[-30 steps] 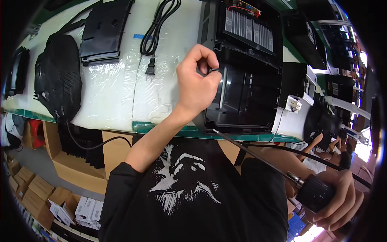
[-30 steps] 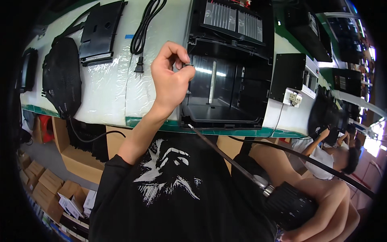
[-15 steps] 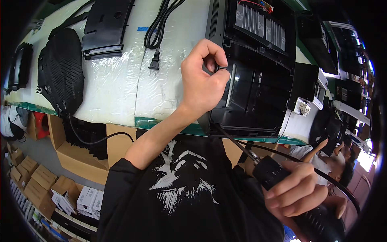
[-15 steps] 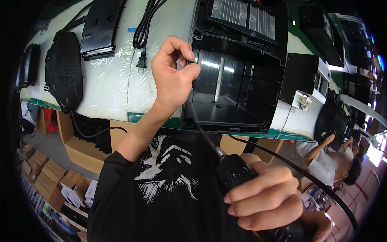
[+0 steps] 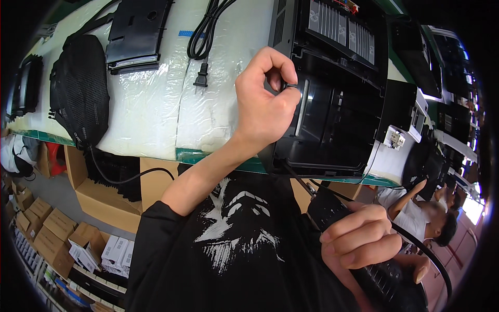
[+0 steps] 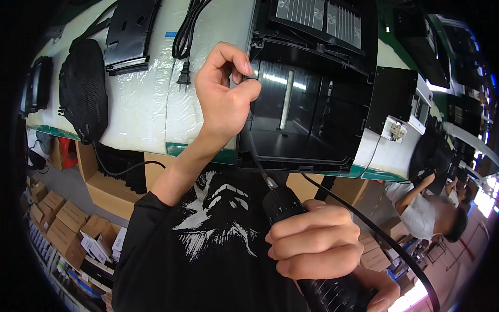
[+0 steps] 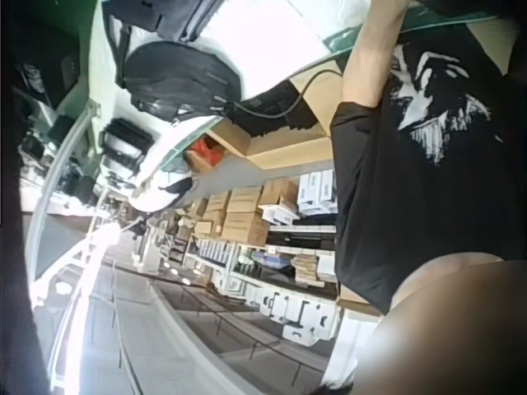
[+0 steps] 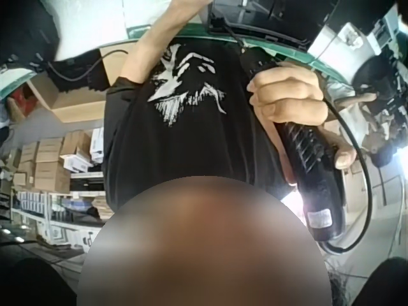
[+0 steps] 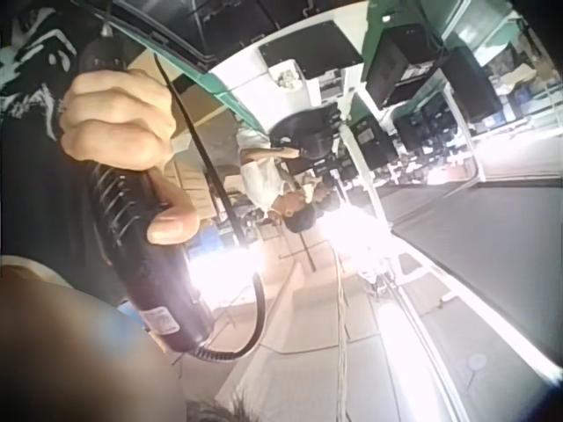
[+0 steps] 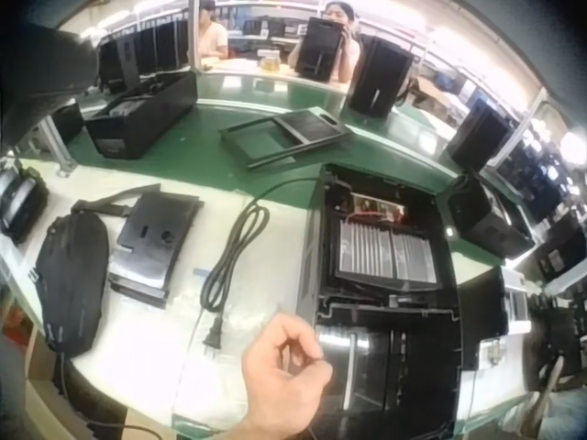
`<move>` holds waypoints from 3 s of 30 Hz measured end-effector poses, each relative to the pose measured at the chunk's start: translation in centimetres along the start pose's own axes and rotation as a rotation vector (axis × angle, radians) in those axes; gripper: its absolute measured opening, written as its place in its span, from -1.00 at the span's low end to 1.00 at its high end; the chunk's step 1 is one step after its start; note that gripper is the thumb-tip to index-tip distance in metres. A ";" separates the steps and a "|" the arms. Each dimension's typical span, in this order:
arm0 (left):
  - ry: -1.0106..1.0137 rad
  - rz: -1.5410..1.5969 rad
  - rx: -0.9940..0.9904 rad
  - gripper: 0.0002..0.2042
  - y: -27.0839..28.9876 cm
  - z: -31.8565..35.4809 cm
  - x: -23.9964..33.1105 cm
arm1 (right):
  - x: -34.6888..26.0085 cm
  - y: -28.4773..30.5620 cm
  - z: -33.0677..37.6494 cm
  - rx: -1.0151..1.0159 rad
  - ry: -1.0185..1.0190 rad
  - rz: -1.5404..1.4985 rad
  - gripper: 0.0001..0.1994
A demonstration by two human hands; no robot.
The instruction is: The person is assembling an electronic device by using an electric screwdriver to fasten screws on the chassis.
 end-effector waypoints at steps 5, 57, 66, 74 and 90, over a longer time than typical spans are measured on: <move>0.013 0.019 -0.009 -0.78 0.2 0.1 0.0 | 0.5 -0.5 0.0 0.001 0.045 -0.030 -0.90; 0.228 -0.086 -0.058 -0.63 2.8 -2.1 2.6 | 3.0 31.0 13.7 1.566 -0.259 0.400 -0.65; 0.342 -0.108 -0.276 -0.79 4.0 -3.4 3.6 | 10.8 35.8 17.6 1.216 -0.705 1.218 -0.50; -0.058 -1.142 -0.226 -0.35 7.3 -6.5 -1.7 | 7.7 21.7 12.8 0.990 -0.307 1.251 -0.62; 0.982 0.536 -0.437 -0.58 -4.3 -3.5 -5.2 | 0.2 9.8 -6.3 0.628 0.220 0.967 -0.62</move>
Point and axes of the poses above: each hand's wrist, its own z-axis away from the middle knuckle, its own y-axis out of the back of the hand, x = y × z, the point moved 5 cm from there along -z, towards the middle knuckle, and after that the axes turned 1 degree about -y, right-handed, at the moved point
